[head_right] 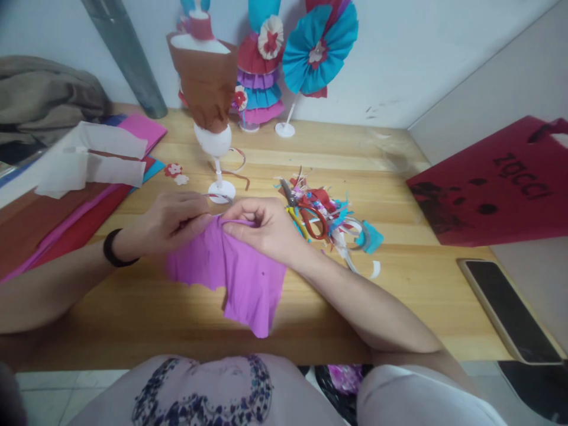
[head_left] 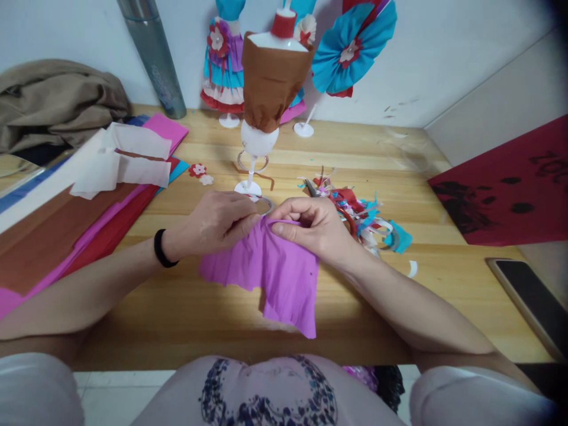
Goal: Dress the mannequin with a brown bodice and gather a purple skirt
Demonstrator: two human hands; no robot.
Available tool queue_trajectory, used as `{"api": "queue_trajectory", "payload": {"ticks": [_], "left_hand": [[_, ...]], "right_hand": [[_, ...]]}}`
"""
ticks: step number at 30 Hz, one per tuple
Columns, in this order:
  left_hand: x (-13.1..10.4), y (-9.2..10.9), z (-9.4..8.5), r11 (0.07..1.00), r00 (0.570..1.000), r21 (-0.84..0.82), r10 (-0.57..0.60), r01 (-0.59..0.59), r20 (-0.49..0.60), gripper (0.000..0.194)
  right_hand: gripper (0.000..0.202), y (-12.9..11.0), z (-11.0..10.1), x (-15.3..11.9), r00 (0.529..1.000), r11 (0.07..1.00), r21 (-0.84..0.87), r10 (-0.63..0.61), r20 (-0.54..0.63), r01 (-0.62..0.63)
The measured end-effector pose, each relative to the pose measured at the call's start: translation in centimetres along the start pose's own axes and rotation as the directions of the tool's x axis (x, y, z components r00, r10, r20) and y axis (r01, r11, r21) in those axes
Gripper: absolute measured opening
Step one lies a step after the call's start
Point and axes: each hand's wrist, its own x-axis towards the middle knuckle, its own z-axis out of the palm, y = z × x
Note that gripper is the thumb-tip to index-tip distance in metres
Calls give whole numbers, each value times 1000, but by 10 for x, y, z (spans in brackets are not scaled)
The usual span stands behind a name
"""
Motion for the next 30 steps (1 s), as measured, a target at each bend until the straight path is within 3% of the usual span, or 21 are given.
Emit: {"api": "queue_trajectory", "payload": {"ticks": [15,21,25,30], "left_hand": [[-1,0,1,999,999,-18,38,-38,-6,24],[0,3,1,1000,999,26,13,-14,31,29],[0,2,2,1000,999,24,3,-4,38,29],[-1,1,2,998,998,6,65,-65,-19,30]], "right_hand": [[11,-1,-1,-1,1000,999,49,-8,-20,9],[11,1,0,-1,999,993,120,12,42,-17],[8,1,0,0,1000,992,128,0,10,-1],[13,0,0,1,997,1000,-2,-11,-72,10]]}}
